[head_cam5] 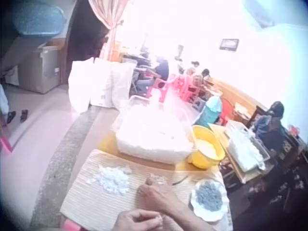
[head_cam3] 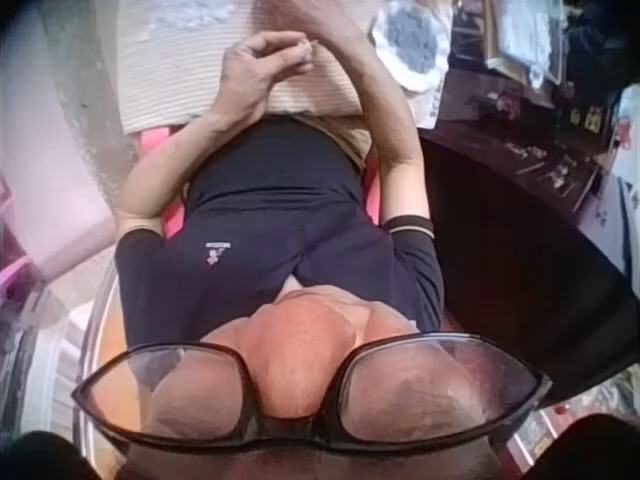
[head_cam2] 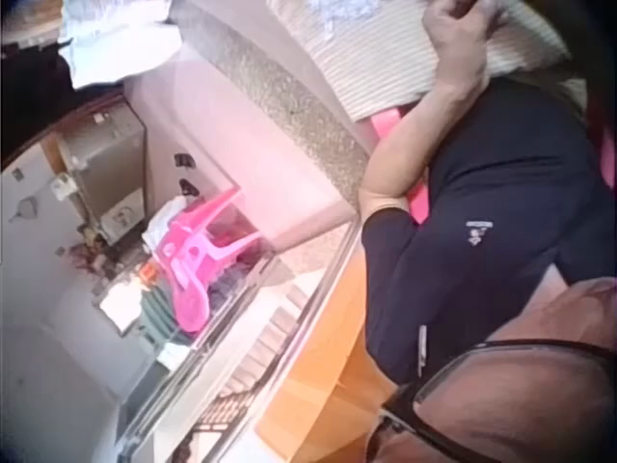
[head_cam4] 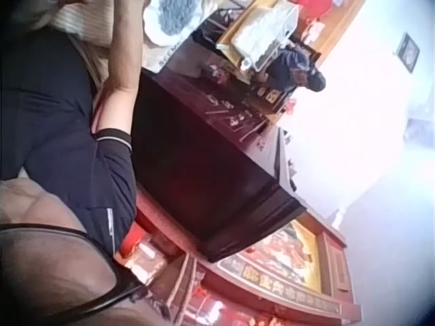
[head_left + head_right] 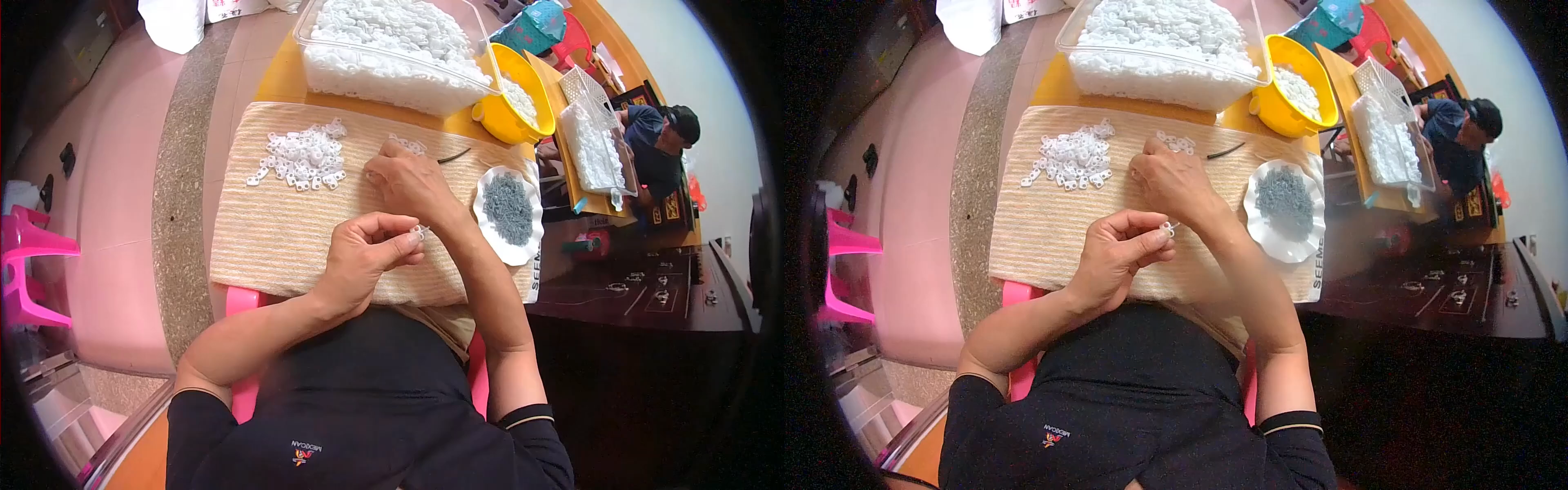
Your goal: The worker is manually assembling small white plastic components by inserting small black pieces into them.
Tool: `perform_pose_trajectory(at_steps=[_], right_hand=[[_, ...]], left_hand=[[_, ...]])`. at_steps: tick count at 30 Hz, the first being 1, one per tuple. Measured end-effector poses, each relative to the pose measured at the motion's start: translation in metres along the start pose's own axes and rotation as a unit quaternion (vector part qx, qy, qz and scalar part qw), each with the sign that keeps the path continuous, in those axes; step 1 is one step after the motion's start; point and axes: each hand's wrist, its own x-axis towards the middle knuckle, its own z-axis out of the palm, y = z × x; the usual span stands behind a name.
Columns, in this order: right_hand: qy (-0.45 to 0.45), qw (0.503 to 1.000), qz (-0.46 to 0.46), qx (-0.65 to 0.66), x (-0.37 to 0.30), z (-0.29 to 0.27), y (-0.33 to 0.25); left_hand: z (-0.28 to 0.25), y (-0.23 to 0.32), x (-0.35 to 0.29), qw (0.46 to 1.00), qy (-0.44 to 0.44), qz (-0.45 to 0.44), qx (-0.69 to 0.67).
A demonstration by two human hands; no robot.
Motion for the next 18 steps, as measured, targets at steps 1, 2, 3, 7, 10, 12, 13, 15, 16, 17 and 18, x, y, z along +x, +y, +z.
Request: perform_pose_trajectory(at_steps=[1, 2, 3, 7, 10, 12, 13, 15, 16, 17, 18], right_hand=[[0.020, 1.000, -0.001, 0.009, 0.000, 0.001, 0.000], [0.039, 0.999, -0.002, 0.017, -0.001, 0.001, 0.000], [0.040, 0.999, -0.002, 0.016, -0.001, 0.002, -0.001], [0.071, 0.997, -0.010, 0.005, -0.004, 0.007, -0.001], [0.109, 0.993, -0.036, 0.027, -0.011, 0.017, 0.005], [0.158, 0.984, -0.065, 0.054, -0.020, 0.016, 0.007], [0.161, 0.983, -0.061, 0.060, -0.027, 0.012, 0.007], [0.167, 0.983, -0.053, 0.061, -0.039, 0.000, 0.006], [0.166, 0.983, -0.051, 0.060, -0.045, -0.001, 0.011], [0.148, 0.988, -0.036, 0.020, -0.051, 0.000, 0.017], [0.131, 0.991, -0.020, -0.020, -0.056, 0.001, 0.022]], left_hand=[[0.001, 0.000, 0.000, 1.000, -0.001, -0.001, 0.001], [0.002, -0.001, 0.000, 1.000, -0.001, -0.002, 0.003], [0.002, 0.000, 0.000, 1.000, -0.002, -0.001, 0.003], [0.000, 0.001, -0.001, 1.000, -0.006, -0.008, 0.000], [0.000, 0.001, 0.000, 1.000, -0.003, -0.006, -0.001], [-0.001, 0.000, -0.001, 1.000, 0.002, -0.006, 0.000], [-0.002, 0.001, -0.001, 1.000, 0.001, -0.003, -0.003], [-0.002, 0.000, -0.001, 1.000, -0.001, -0.001, -0.006], [-0.001, 0.000, -0.001, 1.000, 0.001, 0.000, -0.003], [0.000, -0.001, -0.002, 1.000, 0.004, 0.001, 0.000], [0.000, -0.001, -0.001, 1.000, 0.002, -0.001, 0.000]])
